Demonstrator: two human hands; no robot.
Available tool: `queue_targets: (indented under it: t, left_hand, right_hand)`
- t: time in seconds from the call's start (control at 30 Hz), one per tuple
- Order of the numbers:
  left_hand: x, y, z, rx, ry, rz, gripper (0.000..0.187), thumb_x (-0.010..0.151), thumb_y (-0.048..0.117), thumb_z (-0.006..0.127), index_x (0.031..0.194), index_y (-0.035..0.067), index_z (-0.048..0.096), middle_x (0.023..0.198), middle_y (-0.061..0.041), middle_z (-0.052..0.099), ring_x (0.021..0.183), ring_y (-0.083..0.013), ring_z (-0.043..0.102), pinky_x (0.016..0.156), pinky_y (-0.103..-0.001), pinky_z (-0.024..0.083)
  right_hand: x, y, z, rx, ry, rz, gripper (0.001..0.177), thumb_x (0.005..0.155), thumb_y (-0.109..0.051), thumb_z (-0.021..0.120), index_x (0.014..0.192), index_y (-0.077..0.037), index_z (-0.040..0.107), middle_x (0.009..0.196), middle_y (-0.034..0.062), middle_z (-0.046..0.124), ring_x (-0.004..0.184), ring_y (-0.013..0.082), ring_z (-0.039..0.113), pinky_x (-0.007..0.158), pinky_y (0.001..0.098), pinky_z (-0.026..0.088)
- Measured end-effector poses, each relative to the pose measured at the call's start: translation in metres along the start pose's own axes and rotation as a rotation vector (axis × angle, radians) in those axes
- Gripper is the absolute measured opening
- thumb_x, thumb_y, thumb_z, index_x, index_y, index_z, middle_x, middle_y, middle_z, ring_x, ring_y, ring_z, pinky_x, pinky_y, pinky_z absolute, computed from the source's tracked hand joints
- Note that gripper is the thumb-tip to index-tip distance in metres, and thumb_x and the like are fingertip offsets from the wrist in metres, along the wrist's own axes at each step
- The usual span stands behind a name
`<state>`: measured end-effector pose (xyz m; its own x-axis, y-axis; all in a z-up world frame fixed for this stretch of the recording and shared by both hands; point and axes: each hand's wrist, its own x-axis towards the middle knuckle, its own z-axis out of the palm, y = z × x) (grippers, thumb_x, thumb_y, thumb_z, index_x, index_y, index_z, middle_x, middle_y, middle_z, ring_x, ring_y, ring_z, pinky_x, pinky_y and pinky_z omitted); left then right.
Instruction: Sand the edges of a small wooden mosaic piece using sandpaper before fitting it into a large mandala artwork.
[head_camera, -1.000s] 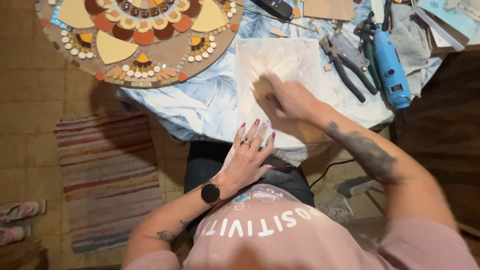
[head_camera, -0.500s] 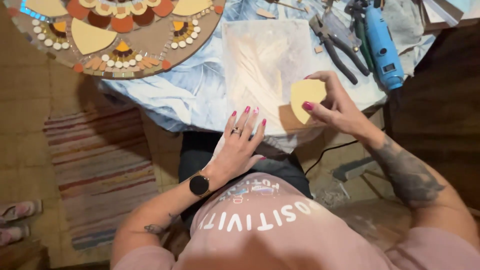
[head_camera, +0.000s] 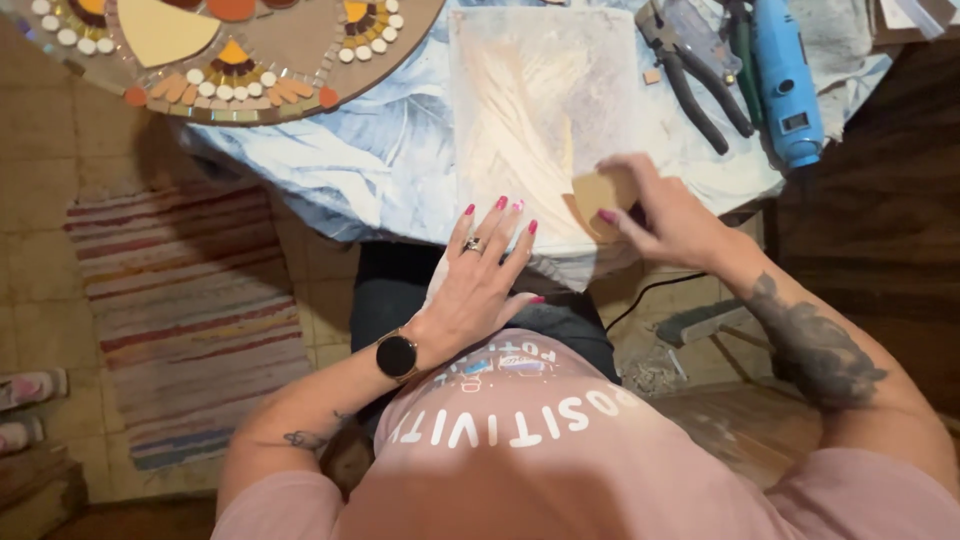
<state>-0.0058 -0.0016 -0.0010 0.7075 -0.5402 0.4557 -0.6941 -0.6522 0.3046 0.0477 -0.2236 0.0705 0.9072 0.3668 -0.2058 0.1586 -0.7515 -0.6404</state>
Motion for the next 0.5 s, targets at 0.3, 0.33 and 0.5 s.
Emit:
queue_targets:
  t: [0.3,0.33,0.5]
  left_hand:
    - [0.002,-0.003,-0.009,-0.020,0.008,0.024,0.078,0.053,0.036,0.075,0.118,0.004,0.045,0.115,-0.019,0.046,0.117,-0.0348,0.038,0.098,-0.052,0.022]
    - [0.003,-0.002,-0.012,-0.056,-0.073,0.001,0.073,0.061,0.034,0.069,0.119,0.001,0.041,0.119,-0.020,0.041,0.119,-0.0349,0.033,0.099,-0.050,0.018]
    - [0.004,-0.001,-0.012,-0.072,-0.159,-0.018,0.071,0.066,0.035,0.064,0.121,-0.001,0.038,0.125,-0.021,0.036,0.121,-0.0350,0.029,0.100,-0.048,0.015]
  right_hand:
    - [0.095,-0.038,0.030,-0.287,-0.037,-0.258,0.036,0.084,-0.017,0.049,0.110,-0.001,0.030,0.065,0.0300,0.054,0.069,0.0503,0.054,0.057,0.0590,0.040]
    - [0.113,-0.031,0.032,-0.218,0.064,-0.369,0.040,0.080,-0.007,0.052,0.112,-0.003,0.029,0.061,0.0218,0.053,0.055,0.0379,0.053,0.048,0.0476,0.039]
    - [0.095,-0.022,0.024,-0.152,0.097,-0.516,0.045,0.078,0.000,0.054,0.114,0.002,0.026,0.062,0.0192,0.054,0.042,0.0297,0.049,0.040,0.0370,0.036]
